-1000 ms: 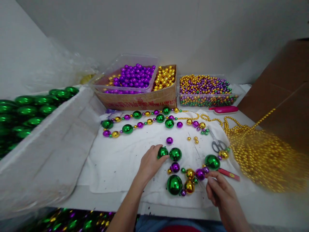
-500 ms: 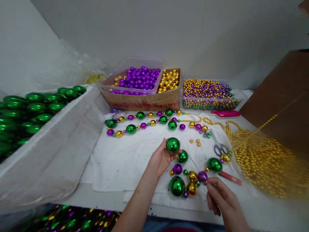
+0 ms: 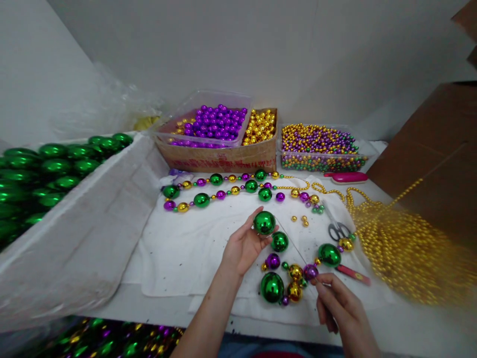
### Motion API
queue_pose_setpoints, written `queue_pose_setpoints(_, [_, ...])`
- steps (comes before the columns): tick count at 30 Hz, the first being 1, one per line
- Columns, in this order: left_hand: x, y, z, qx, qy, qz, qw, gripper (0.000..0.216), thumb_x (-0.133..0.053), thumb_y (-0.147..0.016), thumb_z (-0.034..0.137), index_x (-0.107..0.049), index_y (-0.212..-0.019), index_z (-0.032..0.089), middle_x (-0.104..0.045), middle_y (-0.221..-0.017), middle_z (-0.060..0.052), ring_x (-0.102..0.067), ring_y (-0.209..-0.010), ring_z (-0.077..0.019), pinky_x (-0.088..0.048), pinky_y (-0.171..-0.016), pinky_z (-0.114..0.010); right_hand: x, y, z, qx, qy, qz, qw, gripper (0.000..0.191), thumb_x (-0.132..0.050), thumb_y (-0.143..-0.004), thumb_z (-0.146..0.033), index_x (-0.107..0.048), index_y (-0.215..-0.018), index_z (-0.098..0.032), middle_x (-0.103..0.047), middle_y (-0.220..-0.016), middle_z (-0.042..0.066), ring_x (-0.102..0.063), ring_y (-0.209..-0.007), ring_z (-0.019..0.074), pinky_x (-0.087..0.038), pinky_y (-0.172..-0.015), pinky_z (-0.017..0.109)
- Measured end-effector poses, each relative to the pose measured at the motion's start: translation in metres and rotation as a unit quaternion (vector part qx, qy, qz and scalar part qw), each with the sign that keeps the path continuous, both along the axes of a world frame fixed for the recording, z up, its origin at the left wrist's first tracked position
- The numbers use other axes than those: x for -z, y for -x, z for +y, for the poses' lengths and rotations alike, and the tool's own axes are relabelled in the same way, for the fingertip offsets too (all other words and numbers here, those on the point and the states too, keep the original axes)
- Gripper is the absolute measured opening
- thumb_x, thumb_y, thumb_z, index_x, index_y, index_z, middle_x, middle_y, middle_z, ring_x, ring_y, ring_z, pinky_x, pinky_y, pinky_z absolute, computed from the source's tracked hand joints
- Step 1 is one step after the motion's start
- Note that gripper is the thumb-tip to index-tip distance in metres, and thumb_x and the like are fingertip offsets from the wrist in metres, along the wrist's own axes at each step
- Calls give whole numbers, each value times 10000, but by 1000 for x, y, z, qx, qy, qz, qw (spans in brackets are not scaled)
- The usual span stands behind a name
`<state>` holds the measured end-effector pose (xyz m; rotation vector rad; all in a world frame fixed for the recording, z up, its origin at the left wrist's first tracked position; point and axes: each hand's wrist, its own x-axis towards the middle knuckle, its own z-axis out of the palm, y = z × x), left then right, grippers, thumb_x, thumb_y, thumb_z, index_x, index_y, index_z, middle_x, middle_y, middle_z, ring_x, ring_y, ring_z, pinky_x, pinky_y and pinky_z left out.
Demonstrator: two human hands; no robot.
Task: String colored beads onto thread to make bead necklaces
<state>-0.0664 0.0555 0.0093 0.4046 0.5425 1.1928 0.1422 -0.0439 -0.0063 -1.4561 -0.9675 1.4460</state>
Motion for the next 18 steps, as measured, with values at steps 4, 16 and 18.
queue_pose_setpoints(4, [-4,10,2,2,31,-14,999,502,-437,-883,449,-414,-1330,219,-626,-1109,-132,-660,-894,-234,-538,-645,-276,0,-1,-1,4,4,10,1000,433,-573,-776,-563,-528,-949,-168,-435,-426,-62,-339,-399,84,-211,-397,184])
queue_pose_setpoints(16, [0,3,2,-40,9,-7,999,443,-556,-816,196,-484,-1252,232,-629,-1088,-93,-623,-987,-210,-492,-808,-296,-2,1,-9,-43,33,1,999,471,-550,-770,-603,-522,-955,-171,-454,-397,-53,-305,-357,81,-170,-388,193])
queue_pose_setpoints(18, [3,4,4,-61,0,-1,998,460,-572,-809,191,-477,-1256,240,-624,-1086,-86,-616,-1000,-211,-488,-809,-298,-4,2,-12,-50,48,-9,998,494,-551,-750,-630,-524,-951,-179,-452,-392,-53,-295,-345,80,-153,-390,197])
